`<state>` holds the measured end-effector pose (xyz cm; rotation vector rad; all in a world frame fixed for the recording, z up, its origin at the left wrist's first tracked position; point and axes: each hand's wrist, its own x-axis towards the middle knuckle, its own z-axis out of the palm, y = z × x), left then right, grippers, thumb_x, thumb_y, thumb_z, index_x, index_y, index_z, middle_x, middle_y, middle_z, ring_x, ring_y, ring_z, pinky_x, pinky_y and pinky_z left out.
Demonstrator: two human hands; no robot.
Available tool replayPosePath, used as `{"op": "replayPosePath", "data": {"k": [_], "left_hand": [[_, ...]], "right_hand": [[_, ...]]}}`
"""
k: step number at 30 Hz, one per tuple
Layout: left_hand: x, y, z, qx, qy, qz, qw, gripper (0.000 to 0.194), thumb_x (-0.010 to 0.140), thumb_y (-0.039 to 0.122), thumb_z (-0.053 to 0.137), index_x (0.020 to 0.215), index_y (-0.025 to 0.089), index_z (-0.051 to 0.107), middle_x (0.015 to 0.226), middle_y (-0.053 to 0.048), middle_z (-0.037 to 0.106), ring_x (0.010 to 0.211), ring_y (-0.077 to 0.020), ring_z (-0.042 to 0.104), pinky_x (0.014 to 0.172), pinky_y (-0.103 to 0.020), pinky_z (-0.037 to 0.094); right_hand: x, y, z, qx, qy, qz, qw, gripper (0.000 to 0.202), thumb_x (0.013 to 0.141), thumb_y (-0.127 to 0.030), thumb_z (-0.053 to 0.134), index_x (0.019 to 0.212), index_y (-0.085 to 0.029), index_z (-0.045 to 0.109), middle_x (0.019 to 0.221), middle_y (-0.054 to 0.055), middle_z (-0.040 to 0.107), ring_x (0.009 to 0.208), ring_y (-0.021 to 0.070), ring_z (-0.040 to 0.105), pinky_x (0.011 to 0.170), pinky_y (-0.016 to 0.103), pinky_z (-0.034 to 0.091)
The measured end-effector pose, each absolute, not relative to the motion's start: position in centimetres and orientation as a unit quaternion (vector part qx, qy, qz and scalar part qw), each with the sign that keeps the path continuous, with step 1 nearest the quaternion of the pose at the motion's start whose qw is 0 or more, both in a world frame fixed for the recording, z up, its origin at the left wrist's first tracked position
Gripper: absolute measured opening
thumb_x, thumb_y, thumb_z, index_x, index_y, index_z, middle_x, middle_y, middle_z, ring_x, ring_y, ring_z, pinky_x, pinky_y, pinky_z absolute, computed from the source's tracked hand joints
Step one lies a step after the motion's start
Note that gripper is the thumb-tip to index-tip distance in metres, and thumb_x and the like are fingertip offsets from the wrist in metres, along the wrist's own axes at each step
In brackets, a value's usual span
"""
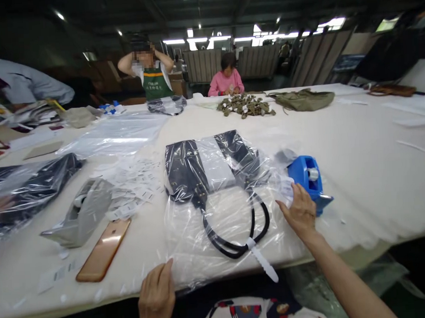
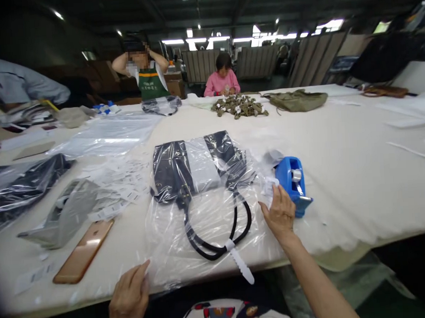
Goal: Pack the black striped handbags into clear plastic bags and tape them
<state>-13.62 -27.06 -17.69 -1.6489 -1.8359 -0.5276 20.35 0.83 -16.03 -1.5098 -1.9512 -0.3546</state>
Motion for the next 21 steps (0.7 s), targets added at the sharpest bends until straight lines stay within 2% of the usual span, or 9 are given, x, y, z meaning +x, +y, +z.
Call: {"op": "replayPosePath", "data": {"k": [3,6,12,16,21], "left_hand": [[-15.2,-28.1,-17.2,-0.598,-0.719,-0.167,0.312,0.022,0.085,0.01,0.046,0.103,0.016,0.057,0.085,-0.004,0.062,0.075,-0.0152,0.059,0.075,-0.028,0.046],[-17.1,-28.5,-15.8,-0.57,-0.749,-0.156,0.3,0.02,0.087,0.014,0.043,0.098,0.017,0.059,0.083,-0.003,0.061,0.074,-0.0146,0.059,0.068,-0.025,0.046],[-20.1,-27.1,-12.9,-0.458,-0.831,-0.178,0.261,0.02,0.086,0.021,0.044,0.092,0.015,0.063,0.089,-0.007,0.062,0.083,-0.0195,0.059,0.07,-0.029,0.046],[-19.6,-27.1,-13.9,-0.474,-0.845,-0.155,0.193,0.025,0.085,0.017,0.04,0.094,0.015,0.063,0.089,-0.007,0.062,0.082,-0.0183,0.058,0.072,-0.028,0.045],[-17.1,-29.2,-15.5,-0.486,-0.847,-0.127,0.176,0.026,0.087,0.018,0.04,0.096,0.015,0.064,0.085,-0.005,0.062,0.078,-0.0157,0.058,0.066,-0.024,0.042]], "right_hand": [[20.6,2.1,-17.1,-0.6,-0.743,-0.107,0.276,0.042,0.083,-0.025,0.045,0.122,-0.01,0.049,0.105,0.016,0.06,0.095,0.027,0.056,0.076,0.036,0.045],[21.6,2.3,-16.9,-0.588,-0.755,-0.092,0.276,0.031,0.081,-0.015,0.04,0.104,-0.012,0.06,0.089,0.011,0.062,0.081,0.0215,0.057,0.067,0.029,0.043],[25.5,-1.3,-14.2,-0.527,-0.755,-0.112,0.375,0.023,0.081,-0.018,0.042,0.093,-0.017,0.063,0.087,0.009,0.061,0.086,0.0215,0.057,0.073,0.03,0.046],[27.9,-4.1,-14.6,-0.531,-0.758,-0.087,0.369,0.021,0.08,-0.019,0.045,0.091,-0.017,0.063,0.087,0.009,0.063,0.085,0.0223,0.057,0.077,0.033,0.047],[29.5,-5.3,-16.9,-0.543,-0.761,-0.085,0.344,0.019,0.081,-0.017,0.045,0.085,-0.015,0.063,0.081,0.01,0.064,0.08,0.0232,0.058,0.07,0.033,0.047]]}}
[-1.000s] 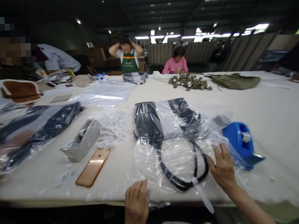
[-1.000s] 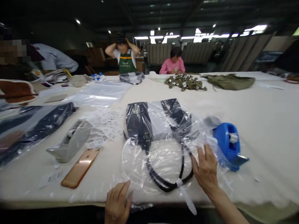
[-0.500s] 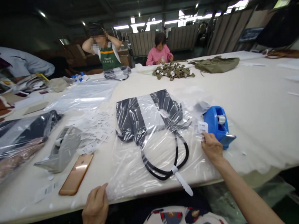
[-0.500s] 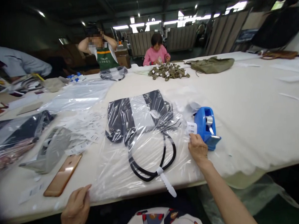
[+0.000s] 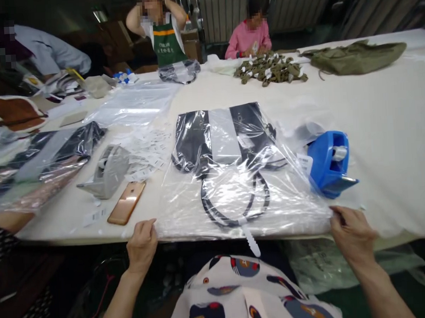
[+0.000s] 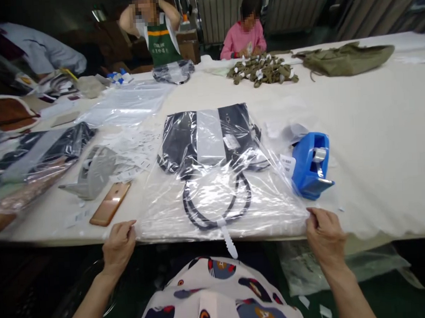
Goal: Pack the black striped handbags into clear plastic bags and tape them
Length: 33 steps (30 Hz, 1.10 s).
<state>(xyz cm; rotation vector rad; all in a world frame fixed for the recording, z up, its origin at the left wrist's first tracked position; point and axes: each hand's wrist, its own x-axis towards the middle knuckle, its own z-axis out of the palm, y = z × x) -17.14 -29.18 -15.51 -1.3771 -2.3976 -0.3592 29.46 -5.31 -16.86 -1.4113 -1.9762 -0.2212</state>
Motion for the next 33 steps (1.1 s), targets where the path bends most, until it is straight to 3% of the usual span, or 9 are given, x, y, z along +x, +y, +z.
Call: {"op": "replayPosePath", "data": {"k": [5,10,14,18,22,27,33], "left_hand": [[-15.9,-30.6,-16.3,-0.477,-0.835,-0.167,0.22,0.021,0.086,0.021,0.045,0.091,0.015,0.064,0.081,-0.005,0.061,0.075,-0.0156,0.058,0.067,-0.024,0.044],[-13.6,-31.4,-16.4,-0.465,-0.822,-0.195,0.265,0.022,0.085,0.021,0.048,0.1,0.013,0.061,0.09,-0.01,0.062,0.085,-0.0205,0.058,0.074,-0.031,0.044],[-9.3,-29.9,-15.9,-0.571,-0.752,-0.179,0.278,0.041,0.08,0.022,0.059,0.119,0.014,0.052,0.108,-0.016,0.059,0.105,-0.0275,0.052,0.088,-0.04,0.038],[-5.3,-25.8,-15.4,-0.697,-0.656,-0.211,0.198,0.038,0.082,0.012,0.053,0.119,0.019,0.053,0.112,-0.012,0.059,0.11,-0.0238,0.05,0.094,-0.039,0.034],[-4.5,-22.7,-15.4,-0.737,-0.604,-0.245,0.179,0.03,0.083,0.007,0.049,0.112,0.014,0.055,0.1,-0.01,0.063,0.102,-0.021,0.053,0.087,-0.037,0.036],[-5.4,-20.5,-15.8,-0.8,-0.544,-0.218,0.128,0.016,0.089,0.012,0.042,0.087,0.015,0.058,0.074,-0.003,0.06,0.076,-0.0142,0.054,0.073,-0.031,0.037],[-5.3,-21.5,-15.9,-0.787,-0.553,-0.233,0.141,0.018,0.089,0.011,0.04,0.083,0.014,0.056,0.075,-0.005,0.059,0.077,-0.0165,0.054,0.069,-0.032,0.039]], "right_hand": [[30.4,-5.3,-17.4,-0.569,-0.749,-0.087,0.329,0.02,0.078,-0.015,0.045,0.086,-0.013,0.064,0.079,0.012,0.063,0.08,0.0257,0.057,0.071,0.037,0.047],[28.8,-8.5,-17.3,-0.526,-0.757,-0.14,0.361,0.029,0.077,-0.011,0.05,0.105,-0.009,0.059,0.085,0.013,0.061,0.084,0.0263,0.057,0.073,0.038,0.048],[23.9,-12.9,-18.3,-0.309,-0.879,0.017,0.362,0.034,0.078,-0.007,0.054,0.111,-0.016,0.057,0.091,0.009,0.061,0.085,0.0202,0.057,0.077,0.033,0.049],[19.5,-14.8,-19.1,-0.209,-0.907,0.106,0.35,0.036,0.082,-0.005,0.048,0.113,-0.019,0.059,0.094,0.01,0.062,0.086,0.0197,0.057,0.074,0.032,0.048],[17.8,-14.4,-18.7,-0.172,-0.908,0.097,0.369,0.033,0.083,-0.004,0.048,0.11,-0.016,0.061,0.09,0.011,0.063,0.084,0.0198,0.057,0.073,0.033,0.048],[16.3,-14.7,-17.9,-0.099,-0.915,0.123,0.372,0.031,0.084,-0.004,0.045,0.112,-0.009,0.058,0.093,0.014,0.065,0.083,0.0203,0.059,0.073,0.033,0.05],[15.6,-14.7,-17.6,-0.086,-0.905,0.153,0.388,0.032,0.084,-0.004,0.046,0.113,-0.01,0.058,0.091,0.013,0.065,0.084,0.0198,0.061,0.074,0.031,0.053]]}}
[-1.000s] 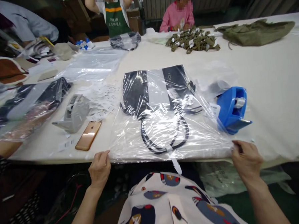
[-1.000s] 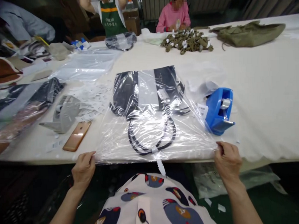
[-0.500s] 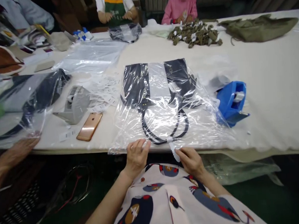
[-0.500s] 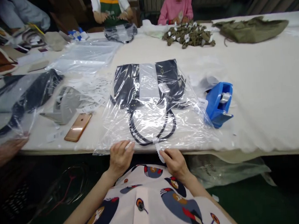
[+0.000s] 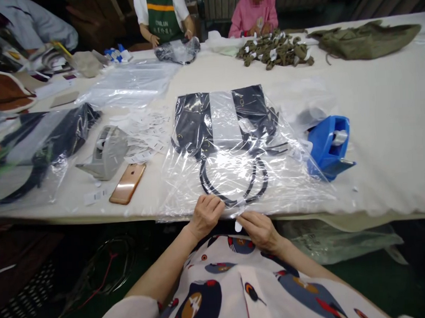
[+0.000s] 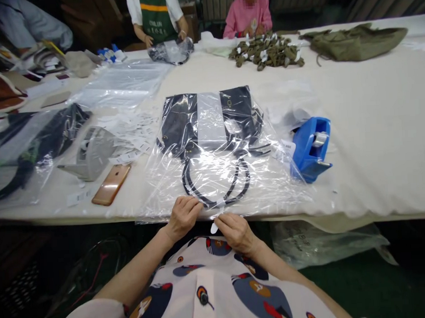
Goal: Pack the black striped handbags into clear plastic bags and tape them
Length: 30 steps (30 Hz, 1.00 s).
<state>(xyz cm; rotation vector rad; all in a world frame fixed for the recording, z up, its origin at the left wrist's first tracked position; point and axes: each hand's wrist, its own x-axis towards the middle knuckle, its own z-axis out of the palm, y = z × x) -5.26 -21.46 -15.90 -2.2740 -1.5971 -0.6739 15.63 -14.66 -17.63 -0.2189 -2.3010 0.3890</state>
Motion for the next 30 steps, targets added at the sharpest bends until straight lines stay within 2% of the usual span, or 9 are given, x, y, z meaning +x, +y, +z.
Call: {"op": "replayPosePath", "data": {"k": [4,8,10,14,18,20,23,25,30], "left_hand": [[-4.7,-24.6,-16.3,-0.825,-0.5,-0.239,0.111,0.017,0.087,0.009,0.042,0.095,0.012,0.057,0.081,-0.007,0.062,0.078,-0.0161,0.056,0.067,-0.03,0.044],[-3.7,-25.0,-16.8,-0.81,-0.518,-0.261,0.091,0.034,0.088,0.007,0.039,0.121,0.009,0.048,0.106,-0.014,0.061,0.102,-0.02,0.055,0.082,-0.033,0.047],[-3.2,-24.0,-16.8,-0.77,-0.56,-0.283,0.113,0.04,0.087,0.006,0.039,0.126,0.009,0.044,0.107,-0.014,0.06,0.105,-0.0215,0.053,0.084,-0.035,0.046],[-2.7,-21.5,-16.4,-0.727,-0.615,-0.27,0.141,0.036,0.086,0.014,0.048,0.122,0.01,0.048,0.104,-0.014,0.061,0.105,-0.0244,0.053,0.088,-0.039,0.042],[-3.5,-19.0,-15.6,-0.802,-0.557,-0.208,0.059,0.024,0.09,0.023,0.046,0.109,0.012,0.055,0.102,-0.011,0.064,0.106,-0.0229,0.054,0.093,-0.04,0.04],[-4.2,-17.7,-15.0,-0.839,-0.518,-0.169,-0.006,0.021,0.091,0.026,0.044,0.1,0.013,0.057,0.094,-0.009,0.065,0.097,-0.02,0.058,0.089,-0.037,0.042],[-5.1,-16.1,-14.1,-0.85,-0.505,-0.119,-0.089,0.023,0.091,0.033,0.045,0.093,0.013,0.058,0.083,-0.006,0.065,0.08,-0.0165,0.061,0.078,-0.03,0.045],[-5.4,-15.4,-13.4,-0.844,-0.514,-0.105,-0.112,0.026,0.09,0.036,0.047,0.096,0.013,0.057,0.085,-0.006,0.066,0.081,-0.017,0.062,0.077,-0.028,0.045],[-5.6,-14.9,-12.3,-0.83,-0.531,-0.07,-0.156,0.029,0.089,0.039,0.048,0.1,0.014,0.057,0.09,-0.007,0.067,0.085,-0.0191,0.063,0.075,-0.028,0.045]], "right_hand": [[16.8,-14.7,-17.6,-0.112,-0.894,0.177,0.395,0.041,0.083,-0.003,0.046,0.121,-0.015,0.055,0.095,0.013,0.066,0.089,0.0197,0.062,0.075,0.031,0.054],[17.5,-14.9,-17.0,-0.146,-0.877,0.208,0.407,0.048,0.082,0.0,0.046,0.124,-0.02,0.054,0.098,0.011,0.066,0.091,0.0183,0.063,0.076,0.029,0.055],[17.5,-14.8,-16.5,-0.156,-0.869,0.225,0.412,0.049,0.081,0.001,0.046,0.123,-0.021,0.056,0.098,0.011,0.066,0.091,0.0181,0.064,0.076,0.029,0.055],[17.5,-14.8,-15.8,-0.16,-0.859,0.233,0.427,0.049,0.079,0.002,0.047,0.121,-0.021,0.058,0.099,0.011,0.067,0.091,0.0181,0.064,0.077,0.029,0.056],[17.7,-14.9,-15.8,-0.18,-0.847,0.252,0.431,0.045,0.081,0.0,0.047,0.118,-0.022,0.06,0.099,0.01,0.067,0.09,0.0176,0.064,0.077,0.027,0.056],[17.9,-15.1,-16.1,-0.193,-0.84,0.279,0.423,0.042,0.082,-0.003,0.047,0.116,-0.023,0.062,0.1,0.008,0.067,0.09,0.0169,0.065,0.078,0.026,0.056],[18.3,-15.3,-16.8,-0.225,-0.813,0.364,0.395,0.035,0.085,-0.01,0.046,0.112,-0.024,0.064,0.104,0.007,0.066,0.095,0.0174,0.063,0.084,0.028,0.054],[18.3,-15.4,-17.3,-0.271,-0.754,0.463,0.378,0.027,0.086,-0.017,0.048,0.105,-0.024,0.066,0.106,0.006,0.066,0.096,0.0187,0.063,0.085,0.031,0.053],[16.6,-14.1,-17.3,-0.399,-0.418,0.736,0.352,0.024,0.083,-0.038,0.056,0.096,-0.019,0.065,0.091,0.006,0.068,0.071,0.017,0.063,0.06,0.029,0.053]]}}
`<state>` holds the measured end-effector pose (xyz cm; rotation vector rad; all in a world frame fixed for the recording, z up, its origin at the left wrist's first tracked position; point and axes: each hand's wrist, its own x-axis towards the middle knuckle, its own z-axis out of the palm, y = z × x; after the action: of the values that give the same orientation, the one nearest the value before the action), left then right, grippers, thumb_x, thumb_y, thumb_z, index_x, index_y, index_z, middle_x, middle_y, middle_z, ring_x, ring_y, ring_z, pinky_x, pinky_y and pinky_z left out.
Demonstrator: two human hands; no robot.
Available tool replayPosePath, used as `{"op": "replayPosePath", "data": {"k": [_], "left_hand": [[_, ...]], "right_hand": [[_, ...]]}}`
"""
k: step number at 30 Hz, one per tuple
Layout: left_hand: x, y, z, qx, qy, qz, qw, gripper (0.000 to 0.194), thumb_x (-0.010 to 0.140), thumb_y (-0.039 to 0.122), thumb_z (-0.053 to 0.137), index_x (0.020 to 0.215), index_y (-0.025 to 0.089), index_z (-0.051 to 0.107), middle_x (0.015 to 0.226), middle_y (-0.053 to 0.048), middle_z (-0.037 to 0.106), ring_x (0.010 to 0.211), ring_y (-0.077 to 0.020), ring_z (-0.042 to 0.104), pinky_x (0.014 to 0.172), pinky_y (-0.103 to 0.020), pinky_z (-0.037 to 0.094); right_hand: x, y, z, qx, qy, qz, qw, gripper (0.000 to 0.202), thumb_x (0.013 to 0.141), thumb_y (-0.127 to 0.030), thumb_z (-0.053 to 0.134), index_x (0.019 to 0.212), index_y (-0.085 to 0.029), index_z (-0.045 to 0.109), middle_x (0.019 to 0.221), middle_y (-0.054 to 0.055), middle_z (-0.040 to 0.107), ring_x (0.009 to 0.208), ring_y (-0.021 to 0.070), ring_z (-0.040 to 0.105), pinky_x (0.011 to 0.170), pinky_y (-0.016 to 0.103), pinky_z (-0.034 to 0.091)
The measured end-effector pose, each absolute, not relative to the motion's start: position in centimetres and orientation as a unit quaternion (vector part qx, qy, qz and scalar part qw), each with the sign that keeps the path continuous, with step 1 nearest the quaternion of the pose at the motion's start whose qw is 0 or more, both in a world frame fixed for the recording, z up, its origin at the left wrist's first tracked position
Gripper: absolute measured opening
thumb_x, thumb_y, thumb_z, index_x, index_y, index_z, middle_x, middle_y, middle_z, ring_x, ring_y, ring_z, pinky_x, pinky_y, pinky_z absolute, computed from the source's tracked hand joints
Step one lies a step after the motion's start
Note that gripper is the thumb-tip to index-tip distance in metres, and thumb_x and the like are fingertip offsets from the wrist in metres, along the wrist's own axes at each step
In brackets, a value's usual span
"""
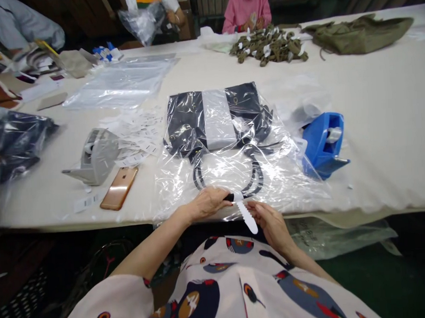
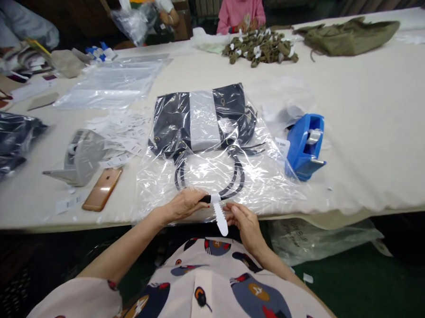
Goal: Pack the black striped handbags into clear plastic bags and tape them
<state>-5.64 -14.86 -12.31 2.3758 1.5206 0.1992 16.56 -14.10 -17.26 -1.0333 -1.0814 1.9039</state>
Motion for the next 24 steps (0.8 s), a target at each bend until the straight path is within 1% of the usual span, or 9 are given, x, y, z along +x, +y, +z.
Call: {"op": "replayPosePath", "data": {"k": [3,5,7,11,13,16,20,22,24], "left_hand": [[-5.6,-14.8,-12.1,0.821,0.533,0.065,0.191,0.033,0.088,0.039,0.049,0.112,0.016,0.053,0.101,-0.006,0.067,0.09,-0.0192,0.064,0.075,-0.027,0.045],[-5.6,-14.7,-12.0,0.819,0.528,0.068,0.214,0.038,0.088,0.039,0.05,0.121,0.019,0.049,0.106,-0.005,0.066,0.093,-0.0185,0.064,0.076,-0.027,0.045],[-5.5,-14.6,-12.1,0.818,0.521,0.075,0.231,0.041,0.088,0.04,0.049,0.125,0.021,0.046,0.108,-0.005,0.066,0.094,-0.0181,0.064,0.078,-0.026,0.046],[-5.2,-14.5,-12.5,0.821,0.502,0.115,0.248,0.04,0.089,0.039,0.048,0.125,0.021,0.048,0.116,-0.006,0.063,0.103,-0.0178,0.061,0.083,-0.026,0.045],[-5.1,-14.4,-12.8,0.815,0.508,0.12,0.25,0.042,0.089,0.039,0.048,0.127,0.021,0.047,0.112,-0.005,0.065,0.098,-0.0174,0.063,0.08,-0.025,0.045],[-4.9,-14.3,-12.8,0.804,0.53,0.107,0.247,0.041,0.089,0.04,0.048,0.127,0.023,0.048,0.098,-0.003,0.069,0.086,-0.017,0.066,0.072,-0.024,0.046],[-4.3,-14.5,-11.7,0.784,0.542,0.131,0.275,0.033,0.089,0.033,0.048,0.119,0.021,0.051,0.1,-0.003,0.068,0.09,-0.0167,0.064,0.076,-0.024,0.045],[-3.6,-14.6,-11.0,0.76,0.557,0.145,0.302,0.029,0.087,0.034,0.05,0.112,0.021,0.054,0.1,-0.003,0.067,0.091,-0.0162,0.062,0.078,-0.024,0.044],[-2.6,-14.5,-10.7,0.724,0.593,0.147,0.321,0.028,0.085,0.04,0.052,0.106,0.021,0.057,0.095,-0.001,0.067,0.087,-0.0158,0.062,0.076,-0.024,0.044]], "right_hand": [[14.5,-12.8,-16.7,-0.39,-0.276,0.821,0.313,0.024,0.074,-0.04,0.068,0.079,-0.016,0.063,0.069,0.002,0.064,0.053,0.0111,0.054,0.046,0.022,0.043],[13.5,-12.1,-16.5,-0.392,-0.225,0.838,0.304,0.025,0.069,-0.036,0.073,0.07,-0.015,0.059,0.057,-0.002,0.058,0.046,0.0079,0.048,0.043,0.02,0.037],[12.9,-11.8,-16.4,-0.4,-0.211,0.839,0.302,0.025,0.067,-0.033,0.075,0.066,-0.015,0.057,0.051,-0.004,0.054,0.042,0.0071,0.045,0.041,0.02,0.035],[12.9,-11.6,-16.6,-0.403,-0.208,0.84,0.299,0.023,0.065,-0.029,0.075,0.063,-0.015,0.057,0.049,-0.003,0.054,0.041,0.009,0.046,0.04,0.022,0.036],[13.0,-11.5,-16.5,-0.402,-0.193,0.842,0.304,0.02,0.064,-0.027,0.074,0.064,-0.016,0.058,0.052,-0.003,0.057,0.043,0.0095,0.048,0.04,0.022,0.037],[12.9,-11.4,-16.3,-0.403,-0.162,0.849,0.301,0.017,0.063,-0.026,0.074,0.067,-0.016,0.06,0.05,-0.004,0.056,0.039,0.008,0.044,0.036,0.02,0.032],[12.6,-11.5,-16.4,-0.4,-0.141,0.858,0.29,0.018,0.063,-0.03,0.073,0.065,-0.017,0.061,0.043,-0.006,0.051,0.033,0.0068,0.038,0.032,0.019,0.027],[12.5,-11.6,-16.8,-0.388,-0.154,0.868,0.27,0.02,0.065,-0.035,0.072,0.064,-0.018,0.061,0.042,-0.005,0.05,0.032,0.0079,0.039,0.032,0.02,0.03],[12.4,-11.4,-17.4,-0.383,-0.176,0.868,0.265,0.022,0.064,-0.038,0.072,0.065,-0.019,0.064,0.046,-0.003,0.056,0.036,0.0115,0.047,0.035,0.024,0.038]]}}
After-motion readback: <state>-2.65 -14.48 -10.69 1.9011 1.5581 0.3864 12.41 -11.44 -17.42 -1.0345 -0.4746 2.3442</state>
